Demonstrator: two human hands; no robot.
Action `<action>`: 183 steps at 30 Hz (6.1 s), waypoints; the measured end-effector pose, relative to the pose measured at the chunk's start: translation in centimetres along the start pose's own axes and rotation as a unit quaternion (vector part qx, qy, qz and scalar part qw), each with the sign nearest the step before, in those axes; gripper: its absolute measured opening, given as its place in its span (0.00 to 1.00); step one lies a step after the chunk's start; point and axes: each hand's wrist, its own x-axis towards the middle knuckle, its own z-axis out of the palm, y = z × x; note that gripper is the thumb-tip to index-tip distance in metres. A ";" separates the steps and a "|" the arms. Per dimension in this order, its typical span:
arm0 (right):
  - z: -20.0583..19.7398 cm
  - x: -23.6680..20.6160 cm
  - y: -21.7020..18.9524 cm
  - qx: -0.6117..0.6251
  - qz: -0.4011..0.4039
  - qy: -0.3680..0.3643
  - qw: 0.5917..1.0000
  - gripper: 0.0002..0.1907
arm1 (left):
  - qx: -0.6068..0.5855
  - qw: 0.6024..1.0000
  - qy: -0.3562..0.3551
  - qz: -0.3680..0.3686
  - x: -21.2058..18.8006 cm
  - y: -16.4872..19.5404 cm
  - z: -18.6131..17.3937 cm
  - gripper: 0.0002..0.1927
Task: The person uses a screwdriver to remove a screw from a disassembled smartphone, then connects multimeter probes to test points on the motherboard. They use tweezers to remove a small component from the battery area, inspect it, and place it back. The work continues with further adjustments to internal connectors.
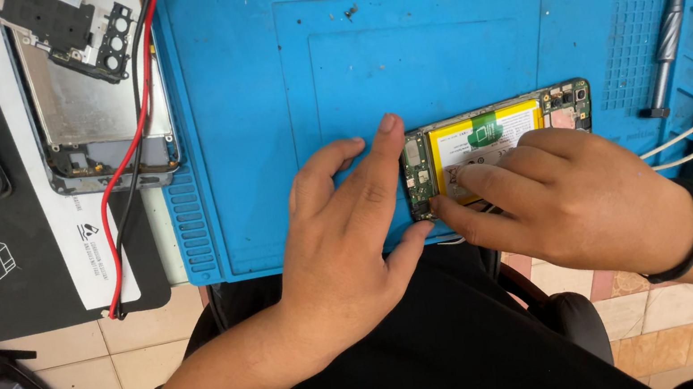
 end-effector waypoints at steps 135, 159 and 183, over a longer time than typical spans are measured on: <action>-2.2 7.7 1.2 0.059 -0.090 -0.327 0.939 0.03 | -0.249 0.963 0.076 -0.065 -2.1 -1.3 0.4 0.46; -0.3 1.3 2.2 0.104 0.009 -0.051 0.993 0.17 | -0.237 0.968 0.073 -0.050 -1.7 -1.0 0.0 0.45; 0.3 0.7 2.8 0.152 0.047 -0.033 0.987 0.13 | -0.014 0.999 0.025 0.041 -0.3 -0.2 0.3 0.17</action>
